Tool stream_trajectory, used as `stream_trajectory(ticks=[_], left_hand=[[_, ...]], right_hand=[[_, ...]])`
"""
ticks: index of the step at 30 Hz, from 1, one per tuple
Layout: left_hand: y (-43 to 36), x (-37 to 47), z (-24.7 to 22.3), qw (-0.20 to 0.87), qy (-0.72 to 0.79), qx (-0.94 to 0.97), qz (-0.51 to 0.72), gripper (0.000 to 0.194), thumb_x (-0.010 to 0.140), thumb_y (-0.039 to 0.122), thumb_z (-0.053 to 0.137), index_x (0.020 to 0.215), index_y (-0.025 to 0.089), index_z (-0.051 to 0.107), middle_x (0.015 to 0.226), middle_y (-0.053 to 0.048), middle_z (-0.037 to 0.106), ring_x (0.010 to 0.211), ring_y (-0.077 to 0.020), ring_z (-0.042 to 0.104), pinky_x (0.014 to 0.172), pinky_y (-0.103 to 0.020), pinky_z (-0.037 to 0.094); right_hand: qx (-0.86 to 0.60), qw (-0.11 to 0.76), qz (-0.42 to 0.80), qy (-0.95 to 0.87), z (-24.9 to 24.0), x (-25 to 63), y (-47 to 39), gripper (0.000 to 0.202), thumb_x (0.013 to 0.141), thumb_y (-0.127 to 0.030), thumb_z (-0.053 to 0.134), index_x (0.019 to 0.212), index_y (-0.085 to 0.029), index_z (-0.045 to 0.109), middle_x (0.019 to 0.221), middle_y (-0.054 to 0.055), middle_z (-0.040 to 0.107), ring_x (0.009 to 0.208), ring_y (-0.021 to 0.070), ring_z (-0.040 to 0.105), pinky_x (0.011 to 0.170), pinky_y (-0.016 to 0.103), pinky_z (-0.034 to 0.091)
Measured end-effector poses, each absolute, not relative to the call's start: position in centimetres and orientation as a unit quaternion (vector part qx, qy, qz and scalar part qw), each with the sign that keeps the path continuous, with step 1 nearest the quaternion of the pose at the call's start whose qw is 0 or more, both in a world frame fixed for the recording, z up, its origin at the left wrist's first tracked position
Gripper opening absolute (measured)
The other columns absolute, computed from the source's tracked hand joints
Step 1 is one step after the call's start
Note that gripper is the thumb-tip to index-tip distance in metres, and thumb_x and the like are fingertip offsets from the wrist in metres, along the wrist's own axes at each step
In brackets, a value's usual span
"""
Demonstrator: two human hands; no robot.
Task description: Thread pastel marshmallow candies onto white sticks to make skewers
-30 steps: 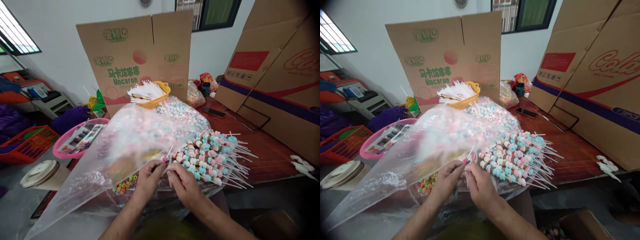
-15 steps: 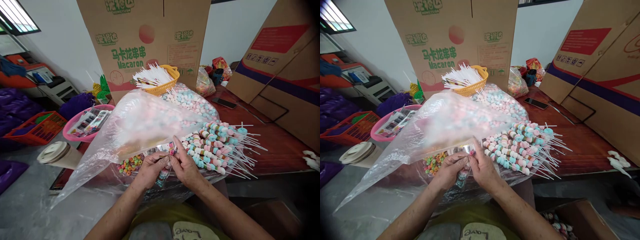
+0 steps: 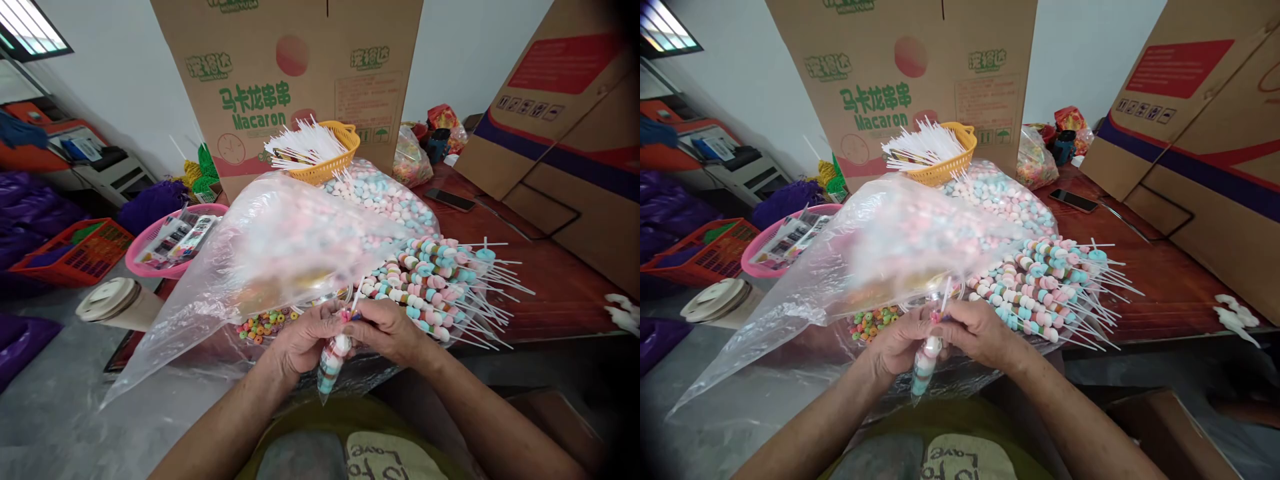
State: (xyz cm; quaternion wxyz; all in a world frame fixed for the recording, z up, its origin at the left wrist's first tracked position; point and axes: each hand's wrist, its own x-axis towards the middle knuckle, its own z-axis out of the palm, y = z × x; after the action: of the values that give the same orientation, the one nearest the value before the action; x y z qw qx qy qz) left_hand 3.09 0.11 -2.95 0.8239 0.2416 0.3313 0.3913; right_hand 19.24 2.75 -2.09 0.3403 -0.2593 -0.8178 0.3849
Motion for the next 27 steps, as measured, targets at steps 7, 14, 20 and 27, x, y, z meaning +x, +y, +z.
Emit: stream_trajectory(ticks=[7, 14, 20, 27], left_hand=[[0.0, 4.9, -3.7, 0.747, 0.389, 0.171, 0.511, 0.037, 0.050, 0.023, 0.083, 0.075, 0.014, 0.057, 0.057, 0.004, 0.058, 0.048, -0.0067, 0.053, 0.051, -0.019, 0.043], [-0.6, 5.6, -2.7, 0.683, 0.440, 0.227, 0.537, 0.043, 0.052, 0.032, 0.083, 0.081, 0.015, 0.056, 0.063, 0.004, 0.059, 0.054, -0.0072, 0.053, 0.056, -0.020, 0.042], [-0.7, 4.6, -0.3, 0.746, 0.442, 0.280, 0.413, 0.069, 0.070, 0.071, 0.049, 0.114, 0.018, 0.050, 0.065, -0.002, 0.063, 0.059, -0.0167, 0.061, 0.058, -0.027, 0.043], [1.6, 2.4, 1.7, 0.772, 0.330, 0.344, 0.421, 0.077, 0.064, 0.079, 0.045, 0.098, 0.013, 0.064, 0.053, -0.004, 0.060, 0.061, -0.0220, 0.061, 0.068, -0.037, 0.046]], right_hand=[[-0.402, 0.358, 0.266, -0.799, -3.0, 18.9, 2.1, 0.036, 0.086, -0.034, 0.048, 0.056, -0.019, 0.035, 0.049, -0.007, 0.034, 0.047, 0.0072, 0.031, 0.045, 0.020, 0.024], [-0.328, 0.305, 0.080, -0.891, -1.7, 20.8, 2.4, 0.024, 0.089, -0.017, 0.033, 0.069, -0.019, 0.045, 0.060, 0.000, 0.049, 0.055, 0.0128, 0.044, 0.052, 0.025, 0.030], [-0.334, 0.376, -0.015, -0.864, -1.6, 21.5, 0.8, 0.024, 0.086, -0.019, 0.039, 0.063, -0.021, 0.047, 0.054, 0.001, 0.049, 0.051, 0.0144, 0.041, 0.051, 0.029, 0.027], [-0.441, 0.396, 0.243, -0.768, -2.4, 21.4, -0.8, 0.023, 0.088, -0.018, 0.035, 0.067, -0.019, 0.044, 0.058, -0.002, 0.047, 0.053, 0.0102, 0.043, 0.049, 0.022, 0.032]])
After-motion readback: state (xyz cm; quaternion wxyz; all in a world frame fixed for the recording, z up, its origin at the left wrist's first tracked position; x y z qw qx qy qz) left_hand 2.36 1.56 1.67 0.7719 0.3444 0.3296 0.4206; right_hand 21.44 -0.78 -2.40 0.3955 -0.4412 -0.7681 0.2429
